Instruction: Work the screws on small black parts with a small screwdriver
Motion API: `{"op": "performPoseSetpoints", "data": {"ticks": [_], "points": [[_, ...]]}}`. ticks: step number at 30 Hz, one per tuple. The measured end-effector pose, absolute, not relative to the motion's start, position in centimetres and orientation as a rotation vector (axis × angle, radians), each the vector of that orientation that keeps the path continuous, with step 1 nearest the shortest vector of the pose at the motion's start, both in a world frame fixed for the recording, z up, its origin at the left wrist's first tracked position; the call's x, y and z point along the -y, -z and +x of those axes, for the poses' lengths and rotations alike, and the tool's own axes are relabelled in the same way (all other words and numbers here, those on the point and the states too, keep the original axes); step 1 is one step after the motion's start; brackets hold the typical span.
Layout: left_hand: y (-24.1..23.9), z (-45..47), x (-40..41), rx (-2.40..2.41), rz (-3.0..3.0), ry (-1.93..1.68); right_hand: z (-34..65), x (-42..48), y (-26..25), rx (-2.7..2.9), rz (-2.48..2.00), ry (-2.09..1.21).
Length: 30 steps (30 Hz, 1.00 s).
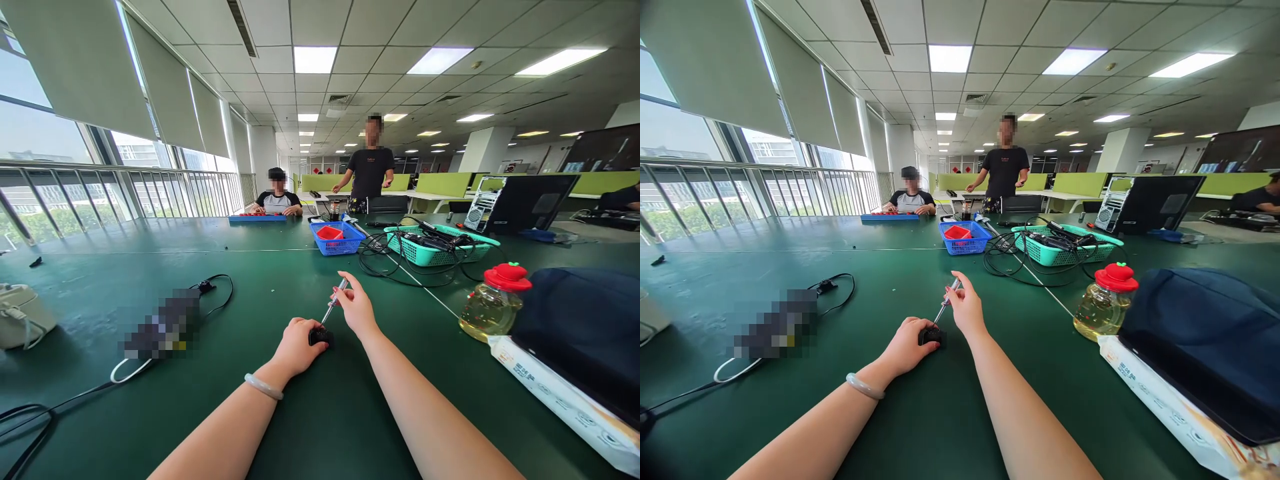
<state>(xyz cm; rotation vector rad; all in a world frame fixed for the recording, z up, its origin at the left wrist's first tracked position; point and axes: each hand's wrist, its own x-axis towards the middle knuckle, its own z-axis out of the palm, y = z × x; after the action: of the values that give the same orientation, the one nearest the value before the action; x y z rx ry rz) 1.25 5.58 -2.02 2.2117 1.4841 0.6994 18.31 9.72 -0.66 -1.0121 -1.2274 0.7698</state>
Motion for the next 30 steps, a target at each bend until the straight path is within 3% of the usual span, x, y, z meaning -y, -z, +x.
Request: {"op": "performPoseSetpoints", "data": {"ticks": [9, 17, 30], "points": [[2.0, 1.2, -5.6, -1.481, 2.211, -0.717, 18.5, -9.6, 0.2, 1.282, -0.916, -0.893], [2.0, 1.2, -5.5, -1.488, 2.227, -0.704, 17.5, -8.2, -1.4, 1.52, -0.885, -0.786], [1.6, 1.2, -5.3, -1.393, 2.219, -0.656, 18.2, -9.4, -1.0, 1.347, -1.055, -0.858]]}}
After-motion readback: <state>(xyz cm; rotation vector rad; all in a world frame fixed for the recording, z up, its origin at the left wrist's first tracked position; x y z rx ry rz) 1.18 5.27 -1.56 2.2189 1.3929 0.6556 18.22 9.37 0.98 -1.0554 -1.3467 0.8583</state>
